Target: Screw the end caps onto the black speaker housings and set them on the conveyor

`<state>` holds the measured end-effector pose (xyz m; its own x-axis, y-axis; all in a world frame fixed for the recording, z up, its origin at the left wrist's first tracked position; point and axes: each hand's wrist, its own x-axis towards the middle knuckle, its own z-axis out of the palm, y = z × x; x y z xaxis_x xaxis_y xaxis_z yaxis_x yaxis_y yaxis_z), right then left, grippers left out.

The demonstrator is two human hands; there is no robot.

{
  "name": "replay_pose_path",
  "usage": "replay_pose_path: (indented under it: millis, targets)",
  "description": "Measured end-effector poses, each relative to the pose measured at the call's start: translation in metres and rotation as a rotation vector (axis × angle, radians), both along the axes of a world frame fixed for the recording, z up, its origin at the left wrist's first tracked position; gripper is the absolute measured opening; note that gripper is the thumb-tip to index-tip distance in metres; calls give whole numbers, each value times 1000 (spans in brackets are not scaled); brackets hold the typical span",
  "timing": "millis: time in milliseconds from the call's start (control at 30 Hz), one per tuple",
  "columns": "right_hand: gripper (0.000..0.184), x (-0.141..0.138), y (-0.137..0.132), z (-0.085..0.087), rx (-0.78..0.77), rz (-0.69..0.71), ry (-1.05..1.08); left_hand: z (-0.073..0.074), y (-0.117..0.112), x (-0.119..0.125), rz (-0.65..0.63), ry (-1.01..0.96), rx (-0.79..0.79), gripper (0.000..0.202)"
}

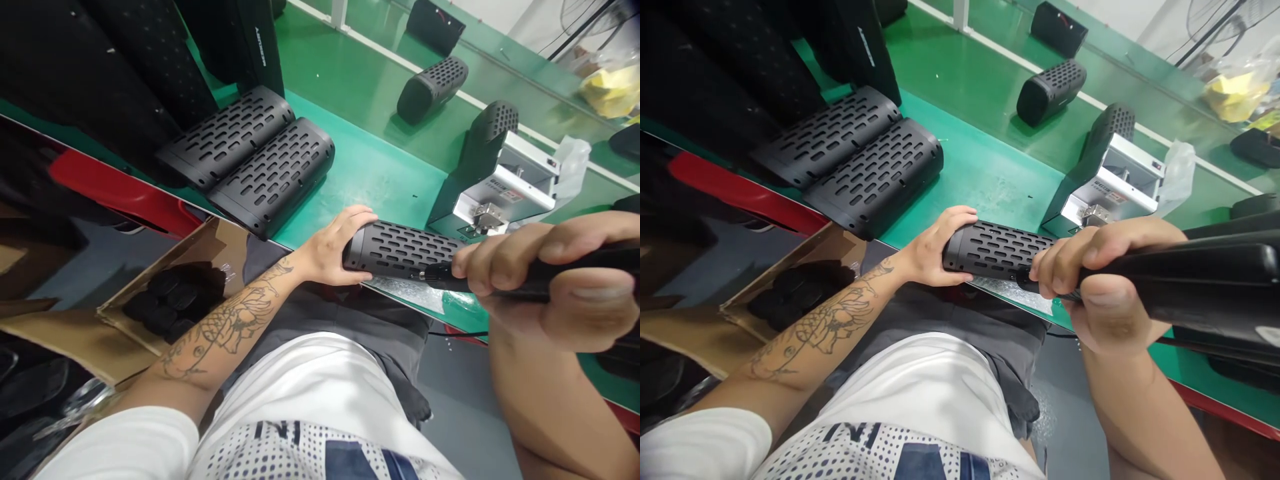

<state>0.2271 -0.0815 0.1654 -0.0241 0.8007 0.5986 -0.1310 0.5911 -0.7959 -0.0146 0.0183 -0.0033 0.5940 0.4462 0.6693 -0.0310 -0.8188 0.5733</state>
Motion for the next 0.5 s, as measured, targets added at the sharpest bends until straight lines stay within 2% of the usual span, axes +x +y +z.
replay_pose_path:
  millis: [367,500]
  targets:
    - [22,-5,-1,2,-53,67,-66,-1,0,3,17,-13,18,109]
    - [21,-15,-6,0,-69,97,-65,1,-3,1,34,16,4,107]
